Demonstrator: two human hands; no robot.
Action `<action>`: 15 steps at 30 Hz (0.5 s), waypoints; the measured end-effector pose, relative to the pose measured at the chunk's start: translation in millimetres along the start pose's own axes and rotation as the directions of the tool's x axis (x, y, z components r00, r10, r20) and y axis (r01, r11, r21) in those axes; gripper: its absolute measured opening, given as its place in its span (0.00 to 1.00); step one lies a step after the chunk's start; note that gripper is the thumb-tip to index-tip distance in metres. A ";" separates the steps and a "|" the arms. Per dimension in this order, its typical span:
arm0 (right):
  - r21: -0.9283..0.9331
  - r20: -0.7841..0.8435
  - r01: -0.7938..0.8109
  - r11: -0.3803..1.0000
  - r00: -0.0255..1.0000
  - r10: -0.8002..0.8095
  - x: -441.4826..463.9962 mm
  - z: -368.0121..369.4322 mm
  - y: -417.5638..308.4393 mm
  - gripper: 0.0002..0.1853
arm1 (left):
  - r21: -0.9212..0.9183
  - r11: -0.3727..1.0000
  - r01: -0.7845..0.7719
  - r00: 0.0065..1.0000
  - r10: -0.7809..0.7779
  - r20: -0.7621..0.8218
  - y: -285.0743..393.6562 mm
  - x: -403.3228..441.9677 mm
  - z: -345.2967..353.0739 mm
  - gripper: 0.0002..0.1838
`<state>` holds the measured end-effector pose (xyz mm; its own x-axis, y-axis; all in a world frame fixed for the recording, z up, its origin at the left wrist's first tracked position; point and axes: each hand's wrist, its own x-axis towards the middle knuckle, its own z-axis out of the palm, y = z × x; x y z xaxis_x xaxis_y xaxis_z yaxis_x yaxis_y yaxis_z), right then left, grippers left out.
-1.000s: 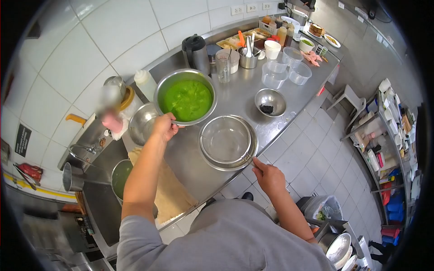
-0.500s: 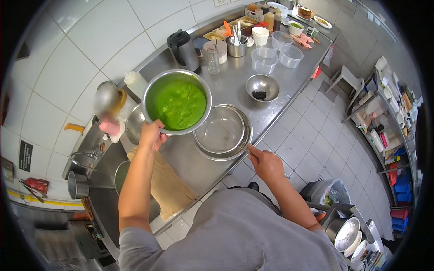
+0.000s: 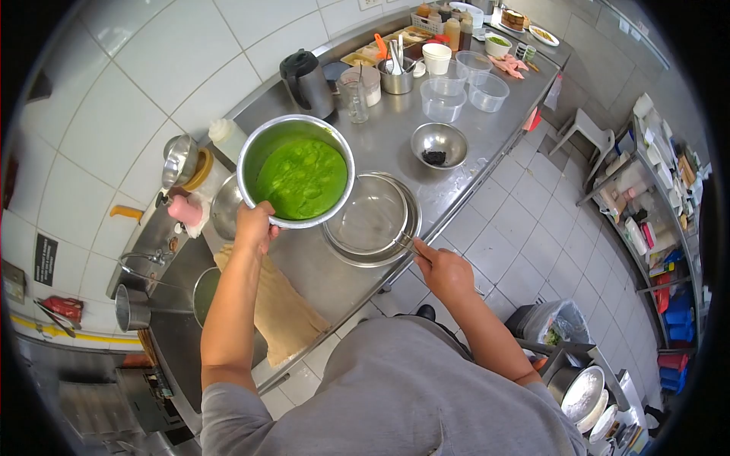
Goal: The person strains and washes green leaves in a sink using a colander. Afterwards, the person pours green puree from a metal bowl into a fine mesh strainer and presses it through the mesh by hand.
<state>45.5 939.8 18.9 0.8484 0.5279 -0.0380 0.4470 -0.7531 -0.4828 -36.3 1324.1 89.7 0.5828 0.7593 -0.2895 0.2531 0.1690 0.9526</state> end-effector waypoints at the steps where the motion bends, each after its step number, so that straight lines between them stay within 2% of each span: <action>1: -0.010 0.000 0.003 1.000 1.000 -0.003 0.2 -0.1 0.1 0.22 | 0.001 1.000 0.003 1.000 -0.003 -0.009 0.1 -0.3 0.3 0.19; 6: -0.015 0.007 0.008 1.000 1.000 -0.008 2.0 2.5 2.4 0.22 | 0.033 0.999 -0.007 0.999 0.008 -0.033 -0.3 -1.9 2.4 0.20; 8: -0.017 -0.041 0.011 1.000 0.999 -0.011 1.6 4.8 3.4 0.21 | 0.044 0.999 -0.006 0.999 0.007 -0.039 -2.1 -1.4 1.4 0.20; 15: -0.038 -0.014 -0.001 0.999 1.000 0.000 2.4 0.5 1.2 0.22 | 0.047 0.998 -0.036 0.998 0.038 -0.054 -2.9 -4.1 3.5 0.20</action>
<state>47.9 940.3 17.8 0.8526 0.5219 -0.0258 0.4566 -0.7681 -0.4490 -36.7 1318.3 87.8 0.5496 0.7980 -0.2472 0.2680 0.1118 0.9569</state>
